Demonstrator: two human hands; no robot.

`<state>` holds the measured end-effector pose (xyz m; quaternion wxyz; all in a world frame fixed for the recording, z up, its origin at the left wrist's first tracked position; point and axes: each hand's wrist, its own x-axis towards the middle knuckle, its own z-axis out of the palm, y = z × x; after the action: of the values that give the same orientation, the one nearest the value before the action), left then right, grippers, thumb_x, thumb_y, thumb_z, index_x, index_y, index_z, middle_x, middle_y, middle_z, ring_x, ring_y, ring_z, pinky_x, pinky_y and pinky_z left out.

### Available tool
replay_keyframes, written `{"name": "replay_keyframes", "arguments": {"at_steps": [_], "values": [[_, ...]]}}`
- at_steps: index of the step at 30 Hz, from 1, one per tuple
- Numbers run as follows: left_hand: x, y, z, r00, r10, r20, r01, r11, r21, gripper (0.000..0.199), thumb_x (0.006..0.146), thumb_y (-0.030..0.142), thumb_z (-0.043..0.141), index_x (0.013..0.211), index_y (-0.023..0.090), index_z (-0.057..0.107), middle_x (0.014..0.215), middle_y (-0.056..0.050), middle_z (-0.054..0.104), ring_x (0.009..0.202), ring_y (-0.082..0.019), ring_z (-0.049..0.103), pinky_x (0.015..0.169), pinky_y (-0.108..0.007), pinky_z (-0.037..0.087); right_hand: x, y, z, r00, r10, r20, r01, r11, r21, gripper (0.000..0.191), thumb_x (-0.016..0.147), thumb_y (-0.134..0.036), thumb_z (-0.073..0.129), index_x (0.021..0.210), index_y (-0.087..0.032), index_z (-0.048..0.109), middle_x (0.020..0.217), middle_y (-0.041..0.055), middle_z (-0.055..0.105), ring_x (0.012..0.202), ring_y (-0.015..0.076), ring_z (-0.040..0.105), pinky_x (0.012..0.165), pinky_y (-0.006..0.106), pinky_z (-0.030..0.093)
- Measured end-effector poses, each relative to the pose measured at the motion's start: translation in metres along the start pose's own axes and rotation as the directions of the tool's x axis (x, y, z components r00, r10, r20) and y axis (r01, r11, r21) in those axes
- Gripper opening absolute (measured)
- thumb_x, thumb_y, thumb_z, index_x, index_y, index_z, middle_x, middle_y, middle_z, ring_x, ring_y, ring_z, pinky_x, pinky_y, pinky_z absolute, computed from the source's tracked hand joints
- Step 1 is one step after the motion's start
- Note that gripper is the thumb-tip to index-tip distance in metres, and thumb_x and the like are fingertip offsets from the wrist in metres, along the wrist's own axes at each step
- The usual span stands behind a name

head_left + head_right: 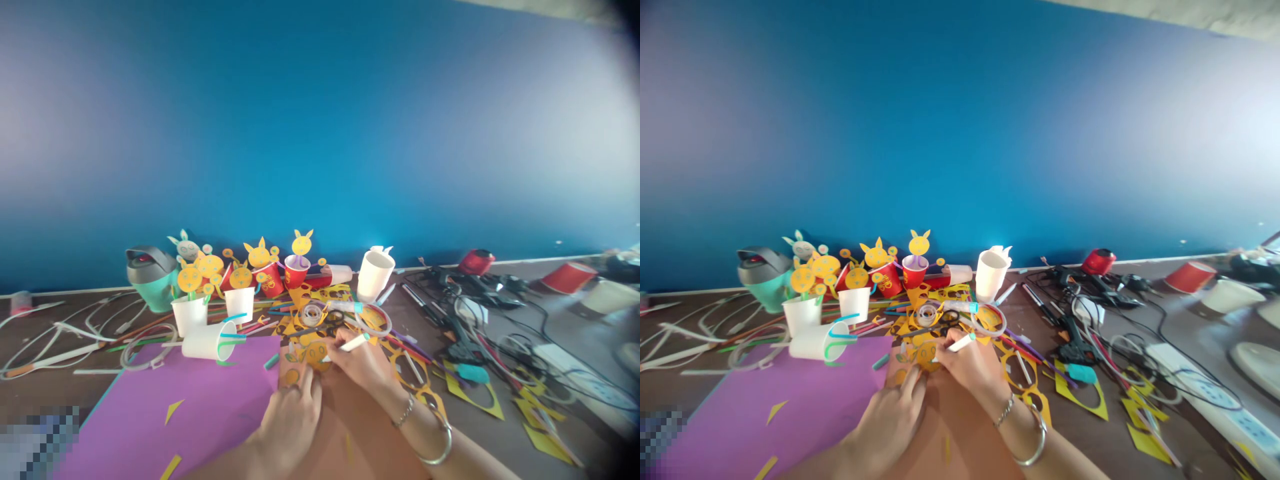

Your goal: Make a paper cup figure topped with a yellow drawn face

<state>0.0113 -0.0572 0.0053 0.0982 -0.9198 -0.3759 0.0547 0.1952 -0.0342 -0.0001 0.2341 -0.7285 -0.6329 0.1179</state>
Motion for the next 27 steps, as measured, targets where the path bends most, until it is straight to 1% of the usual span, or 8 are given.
{"name": "replay_keyframes", "arguments": {"at_steps": [4, 8, 13, 20, 27], "values": [[0.001, -0.001, 0.000, 1.000, 0.004, 0.003, -0.004, 1.000, -0.014, 0.051, 0.077, -0.001, 0.043, 0.123, 0.012, 0.060, 0.131, -0.018, 0.058, 0.065, -0.020, 0.069, 0.052, -0.032, 0.059, 0.001, 0.000, 0.001, 1.000, 0.000, -0.018, 0.001, 1.000, 0.003, 0.026, 0.084, -0.041, 0.052, 0.066, -0.024, 0.061, 0.060, -0.0023, 0.061, 0.052, 0.0112, 0.047, 0.048, 0.024, 0.022], [0.001, -0.001, 0.002, 1.000, 0.005, -0.017, -0.005, 1.000, -0.009, 0.050, 0.077, -0.001, 0.042, 0.121, 0.012, 0.061, 0.129, -0.017, 0.059, 0.066, -0.020, 0.069, 0.052, -0.031, 0.059, 0.000, 0.001, 0.001, 0.999, -0.034, -0.010, 0.034, 0.999, -0.016, 0.027, 0.084, -0.045, 0.053, 0.068, -0.024, 0.060, 0.062, -0.0034, 0.062, 0.053, 0.0109, 0.047, 0.047, 0.025, 0.019], [0.000, 0.000, 0.004, 1.000, 0.004, -0.023, -0.003, 1.000, 0.010, 0.052, 0.076, -0.001, 0.043, 0.123, 0.012, 0.060, 0.130, -0.017, 0.059, 0.067, -0.019, 0.069, 0.053, -0.029, 0.059, 0.000, 0.004, 0.003, 0.999, -0.036, -0.027, 0.035, 0.999, -0.042, 0.023, 0.083, -0.040, 0.054, 0.067, -0.024, 0.060, 0.061, -0.0031, 0.061, 0.051, 0.0106, 0.045, 0.047, 0.025, 0.018], [0.000, 0.000, 0.001, 1.000, 0.000, -0.003, 0.000, 1.000, -0.005, 0.052, 0.077, 0.000, 0.043, 0.125, 0.012, 0.060, 0.132, -0.017, 0.058, 0.067, -0.020, 0.070, 0.053, -0.031, 0.060, 0.003, 0.008, 0.015, 0.995, -0.055, -0.079, 0.058, 0.998, 0.035, 0.023, 0.083, -0.037, 0.054, 0.065, -0.023, 0.057, 0.059, -0.0026, 0.059, 0.053, 0.0112, 0.047, 0.048, 0.023, 0.022], [-0.001, 0.001, 0.002, 1.000, 0.000, -0.021, 0.000, 1.000, -0.003, 0.051, 0.077, -0.001, 0.045, 0.124, 0.013, 0.060, 0.129, -0.018, 0.059, 0.065, -0.020, 0.069, 0.052, -0.031, 0.059, 0.002, 0.009, 0.012, 0.996, -0.057, -0.064, 0.060, 0.997, 0.054, 0.022, 0.083, -0.036, 0.054, 0.066, -0.023, 0.058, 0.058, -0.0032, 0.059, 0.052, 0.0109, 0.047, 0.048, 0.023, 0.024]]}}
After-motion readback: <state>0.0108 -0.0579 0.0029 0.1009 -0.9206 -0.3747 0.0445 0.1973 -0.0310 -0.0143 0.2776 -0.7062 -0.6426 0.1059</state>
